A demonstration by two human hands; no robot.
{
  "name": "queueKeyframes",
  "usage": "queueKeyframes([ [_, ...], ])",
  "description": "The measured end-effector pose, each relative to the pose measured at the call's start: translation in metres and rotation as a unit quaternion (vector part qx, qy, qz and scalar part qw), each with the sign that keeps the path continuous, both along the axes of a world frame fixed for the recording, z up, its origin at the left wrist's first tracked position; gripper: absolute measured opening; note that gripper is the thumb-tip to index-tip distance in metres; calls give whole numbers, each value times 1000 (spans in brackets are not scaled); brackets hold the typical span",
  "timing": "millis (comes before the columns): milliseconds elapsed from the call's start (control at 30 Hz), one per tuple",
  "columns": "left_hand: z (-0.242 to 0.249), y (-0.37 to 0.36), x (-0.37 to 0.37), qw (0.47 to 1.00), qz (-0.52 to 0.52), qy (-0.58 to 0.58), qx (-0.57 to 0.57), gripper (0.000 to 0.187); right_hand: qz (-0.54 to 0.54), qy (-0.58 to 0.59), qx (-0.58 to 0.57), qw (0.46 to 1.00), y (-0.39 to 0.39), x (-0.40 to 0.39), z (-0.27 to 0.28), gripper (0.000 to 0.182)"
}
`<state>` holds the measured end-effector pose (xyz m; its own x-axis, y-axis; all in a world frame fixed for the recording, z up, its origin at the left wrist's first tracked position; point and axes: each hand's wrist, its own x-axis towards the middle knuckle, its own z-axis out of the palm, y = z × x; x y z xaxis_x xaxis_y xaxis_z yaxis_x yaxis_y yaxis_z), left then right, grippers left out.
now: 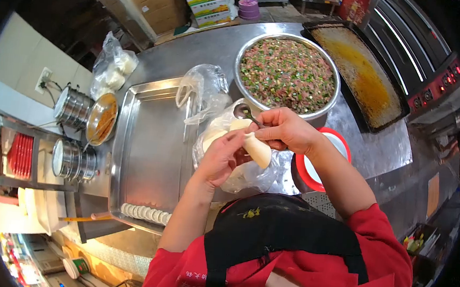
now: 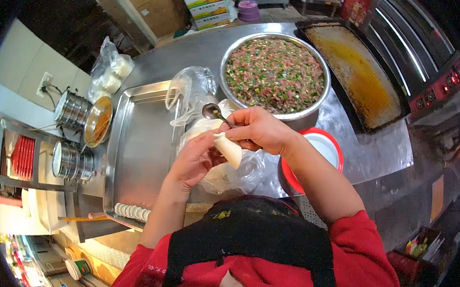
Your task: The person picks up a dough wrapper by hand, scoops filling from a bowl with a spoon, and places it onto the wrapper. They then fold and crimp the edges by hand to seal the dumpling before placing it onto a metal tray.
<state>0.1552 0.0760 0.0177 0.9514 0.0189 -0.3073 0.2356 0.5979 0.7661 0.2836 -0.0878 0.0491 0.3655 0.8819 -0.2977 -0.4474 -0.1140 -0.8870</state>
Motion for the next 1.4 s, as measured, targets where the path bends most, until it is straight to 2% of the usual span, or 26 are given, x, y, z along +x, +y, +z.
queueKeyframes([
  [67, -4, -4, 5, 999, -39, 35, 1, 39, -12, 13, -1, 1000, -5, -2, -1, 11],
  [167, -11, -8, 9, 996, -12, 50, 73, 23, -53, 9, -19, 998, -10, -8, 0, 12],
  [300, -8, -15, 16, 989, 6, 26, 144, 11, -97, -11, -39, 994, -15, -15, -9, 13],
  [367, -8, -20, 18, 989, 104, 6, 106, 8, -130, -3, -51, 990, -17, -19, -11, 13],
  [433, -13, -20, 18, 986, 121, 2, 114, 6, -122, -22, -61, 990, -21, -22, -13, 13],
  [500, -17, -15, 15, 997, 76, 19, -4, 10, -117, -61, -44, 990, -22, -23, -17, 14],
  [533, -17, -11, 13, 997, 70, 18, -5, 10, -99, -110, -51, 988, -22, -21, -15, 16],
  [567, -16, -4, 10, 998, -8, 28, -50, 18, -106, -112, -53, 987, -23, -19, -14, 16],
  [633, -16, 3, 7, 976, -161, 50, -138, 34, -13, -218, -32, 975, -23, -13, -14, 18],
  [667, -23, 2, 4, 975, -167, 51, -138, 34, 23, -222, -31, 974, -22, -11, -14, 20],
  [733, -35, -1, 2, 950, -247, 82, -173, 44, 104, -217, -85, 967, -20, -8, -9, 16],
  [767, -39, -3, 1, 949, -247, 83, -176, 44, 130, -223, -92, 962, -20, -5, -8, 16],
  [800, -30, -8, 2, 956, -227, 84, -162, 45, 131, -221, -93, 962, -22, -2, -10, 16],
  [900, -30, -14, 6, 965, -200, 103, -132, 44, -39, -358, -127, 924, -39, 15, -28, 23],
  [933, -20, -16, 10, 967, -170, 127, -139, 42, -68, -343, -139, 926, -49, 30, -38, 19],
  [967, -16, -18, 14, 967, -141, 152, -146, 40, -127, -384, -135, 904, -62, 43, -40, 17],
  [1000, -23, -22, 14, 976, -107, 143, -128, 37, -122, -394, -200, 889, -71, 59, -32, 14],
  [1033, -25, -25, 18, 975, -107, 145, -133, 37, -113, -474, -257, 835, -80, 71, -25, 13],
  [1100, -28, -31, 24, 971, -69, 125, -190, 34, -120, -566, -289, 763, -90, 84, -24, 10],
  [1133, -30, -34, 28, 970, -69, 127, -194, 34, -117, -565, -292, 763, -93, 88, -27, 10],
  [1200, -36, -41, 36, 964, -58, 152, -209, 38, -22, -669, -317, 672, -97, 94, -32, 8],
  [1233, -39, -46, 41, 963, -58, 155, -212, 38, -19, -667, -319, 673, -96, 95, -32, 8],
  [1300, -44, -55, 49, 965, -58, 149, -210, 38, 24, -715, -330, 617, -91, 92, -30, 7],
  [1333, -47, -59, 52, 964, -59, 153, -211, 38, 25, -712, -331, 619, -90, 91, -29, 7],
  [1400, -53, -66, 56, 962, -61, 156, -218, 38, 48, -752, -303, 584, -89, 90, -30, 10],
])
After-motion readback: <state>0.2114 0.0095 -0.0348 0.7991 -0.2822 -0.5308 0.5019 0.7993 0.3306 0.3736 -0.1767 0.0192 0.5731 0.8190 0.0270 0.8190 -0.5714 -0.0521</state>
